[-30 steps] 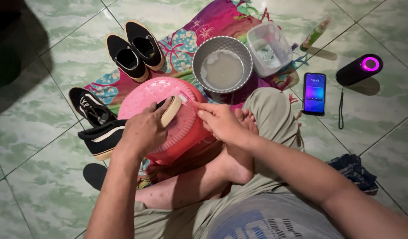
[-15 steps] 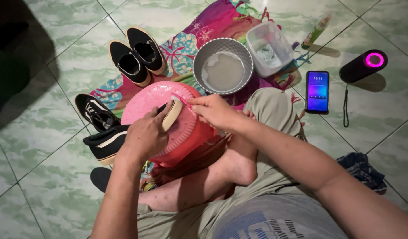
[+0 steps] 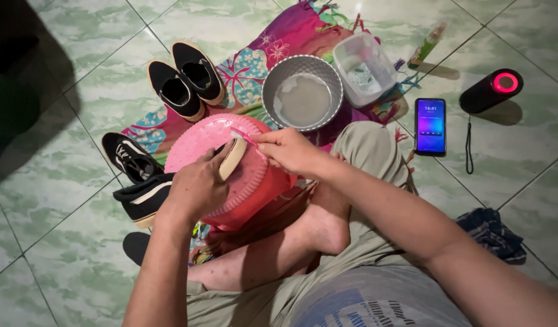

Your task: The person sits on the floor and scrubs a black shoe with a pink brush. They clean the sole and the upper part of the shoe, occasionally dipping the brush into a metal bowl of water. The person holds the shoe over a pink plastic stool while scrubbing.

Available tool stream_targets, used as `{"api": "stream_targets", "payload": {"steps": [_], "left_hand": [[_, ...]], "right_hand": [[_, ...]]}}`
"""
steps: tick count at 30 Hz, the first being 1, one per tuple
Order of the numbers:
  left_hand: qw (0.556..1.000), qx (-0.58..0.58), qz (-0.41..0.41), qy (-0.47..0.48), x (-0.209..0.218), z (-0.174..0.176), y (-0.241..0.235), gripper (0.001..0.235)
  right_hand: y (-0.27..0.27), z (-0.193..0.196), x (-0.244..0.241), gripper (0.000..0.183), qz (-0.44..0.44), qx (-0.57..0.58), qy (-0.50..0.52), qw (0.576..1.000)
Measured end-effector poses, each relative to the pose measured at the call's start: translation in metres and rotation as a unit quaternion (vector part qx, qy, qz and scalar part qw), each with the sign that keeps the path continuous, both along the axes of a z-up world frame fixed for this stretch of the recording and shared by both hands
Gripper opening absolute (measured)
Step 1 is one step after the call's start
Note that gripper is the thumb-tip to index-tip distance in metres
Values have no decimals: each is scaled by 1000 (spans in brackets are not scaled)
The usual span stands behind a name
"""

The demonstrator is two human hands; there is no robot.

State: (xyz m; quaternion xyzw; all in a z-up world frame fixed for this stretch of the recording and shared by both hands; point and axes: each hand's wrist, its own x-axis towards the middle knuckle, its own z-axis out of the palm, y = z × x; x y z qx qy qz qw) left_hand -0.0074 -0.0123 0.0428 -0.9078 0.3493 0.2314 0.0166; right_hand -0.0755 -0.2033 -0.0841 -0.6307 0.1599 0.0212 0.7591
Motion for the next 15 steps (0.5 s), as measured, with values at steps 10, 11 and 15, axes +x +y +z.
{"api": "stream_targets", "payload": {"steps": [10, 11, 15], "left_hand": [[1000, -19, -4, -4, 0, 0, 0, 87], [1000, -17, -6, -4, 0, 1, 0, 87], [1000, -26, 7, -3, 5, -8, 5, 86]], "right_hand": [[13, 53, -64, 39, -41, -214, -64, 974], [12, 43, -54, 37, -41, -234, -75, 969], [25, 54, -44, 37, -60, -282, -104, 952]]}}
